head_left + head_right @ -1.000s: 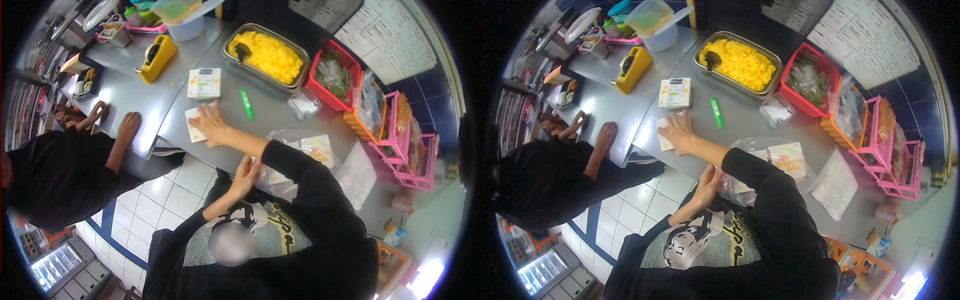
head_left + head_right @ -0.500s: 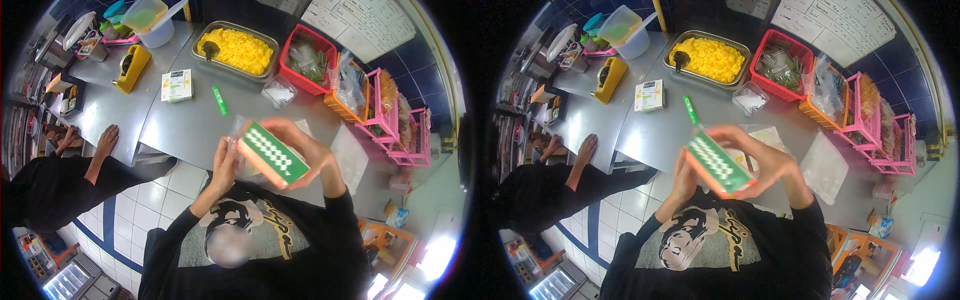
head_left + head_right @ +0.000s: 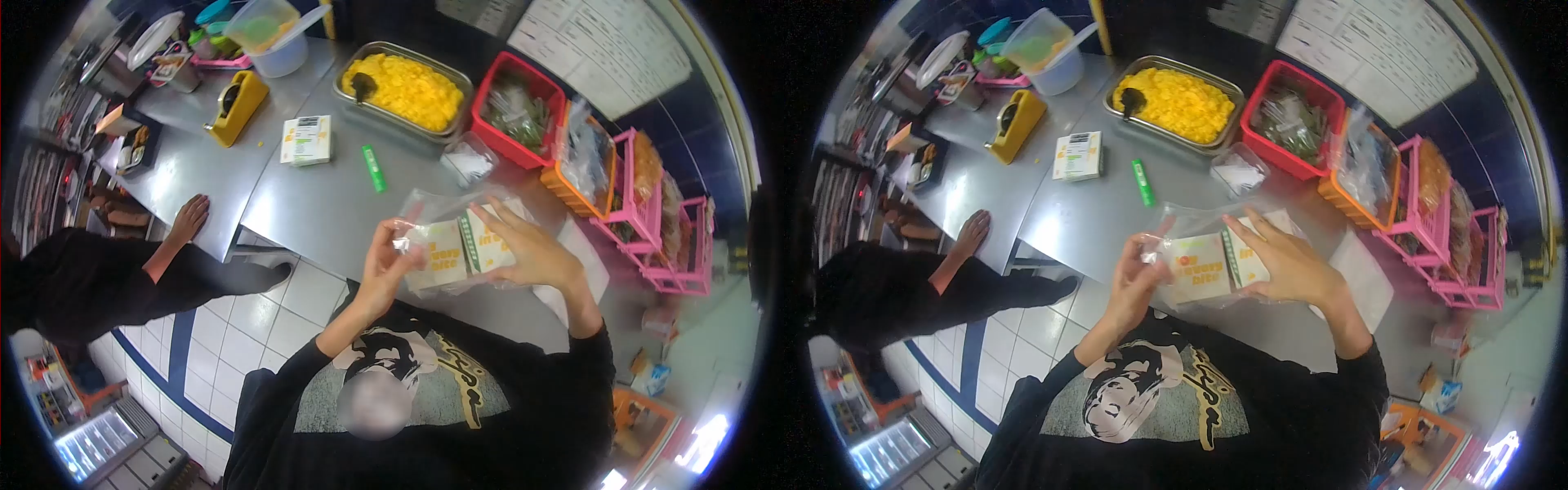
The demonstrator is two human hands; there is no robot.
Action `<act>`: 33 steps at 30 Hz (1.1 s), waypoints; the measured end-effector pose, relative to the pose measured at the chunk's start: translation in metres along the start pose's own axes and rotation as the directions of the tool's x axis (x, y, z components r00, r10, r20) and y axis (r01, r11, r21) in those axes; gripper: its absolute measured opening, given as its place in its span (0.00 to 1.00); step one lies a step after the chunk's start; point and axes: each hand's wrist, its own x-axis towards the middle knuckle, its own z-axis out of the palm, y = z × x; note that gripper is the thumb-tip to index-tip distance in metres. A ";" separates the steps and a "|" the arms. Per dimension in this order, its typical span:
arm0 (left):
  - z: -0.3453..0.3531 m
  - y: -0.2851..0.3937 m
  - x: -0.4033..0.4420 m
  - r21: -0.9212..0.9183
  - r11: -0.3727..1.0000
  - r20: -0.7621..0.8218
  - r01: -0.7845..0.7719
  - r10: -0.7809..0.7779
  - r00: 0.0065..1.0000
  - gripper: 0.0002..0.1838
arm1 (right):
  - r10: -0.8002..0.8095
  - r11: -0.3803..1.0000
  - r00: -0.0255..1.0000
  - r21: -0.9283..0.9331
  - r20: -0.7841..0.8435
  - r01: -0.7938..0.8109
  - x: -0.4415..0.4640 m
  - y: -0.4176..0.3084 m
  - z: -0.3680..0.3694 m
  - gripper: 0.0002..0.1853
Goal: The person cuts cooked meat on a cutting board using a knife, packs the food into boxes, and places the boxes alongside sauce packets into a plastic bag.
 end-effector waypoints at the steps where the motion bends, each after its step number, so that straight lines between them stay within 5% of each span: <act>1: -0.001 -0.002 -0.001 0.049 0.998 -0.020 -0.036 0.037 0.999 0.12 | -0.014 0.972 1.000 0.234 0.017 0.009 0.009 -0.011 -0.012 0.43; 3: -0.014 -0.010 -0.005 0.014 1.000 -0.035 0.007 -0.006 0.999 0.16 | -0.062 0.907 0.995 0.422 0.084 0.021 0.069 -0.043 -0.038 0.37; 6: -0.020 -0.008 -0.008 0.060 0.993 0.053 0.102 -0.105 0.993 0.11 | -0.341 0.921 0.925 0.139 -0.167 0.365 0.212 -0.058 0.003 0.36; 9: -0.026 -0.010 -0.013 0.024 0.995 0.104 0.100 -0.102 0.989 0.09 | -0.236 0.958 0.966 -0.188 -0.101 0.215 0.344 -0.068 0.084 0.62; 13: -0.040 -0.004 -0.016 -0.020 0.982 0.148 0.189 -0.184 0.972 0.06 | -0.110 0.943 0.987 -0.302 0.120 0.142 0.412 -0.065 0.117 0.67; 18: -0.043 -0.004 -0.015 -0.156 0.962 0.073 0.226 -0.217 0.973 0.07 | -0.336 0.941 0.941 0.034 -0.049 0.338 0.322 -0.052 0.031 0.63; 21: -0.035 0.001 -0.008 -0.225 0.944 0.045 0.242 -0.238 0.970 0.09 | -0.548 0.722 0.825 0.421 -0.138 0.549 0.205 -0.037 -0.033 0.61; 23: -0.035 -0.009 -0.007 -0.235 0.955 -0.002 0.182 -0.187 0.982 0.09 | -0.536 0.633 0.835 0.597 -0.122 0.493 0.132 -0.034 -0.041 0.61; 27: -0.027 -0.015 -0.001 -0.080 0.997 -0.132 0.020 -0.031 0.991 0.08 | -0.323 0.656 0.891 0.604 -0.318 0.453 0.054 -0.017 0.033 0.62; 29: -0.013 0.004 -0.003 -0.041 0.999 -0.152 0.010 -0.016 0.988 0.07 | -0.365 0.857 0.870 0.246 -0.331 0.453 0.042 -0.003 0.063 0.63; 31: 0.000 0.015 -0.010 0.001 1.000 -0.178 -0.006 0.006 0.984 0.07 | -0.355 0.893 0.881 0.165 -0.314 0.419 0.033 -0.001 0.063 0.63; 33: 0.010 0.018 -0.018 0.202 0.979 -0.094 0.018 0.001 0.996 0.07 | -0.355 0.932 0.924 -0.129 -0.141 0.339 0.027 -0.008 0.054 0.62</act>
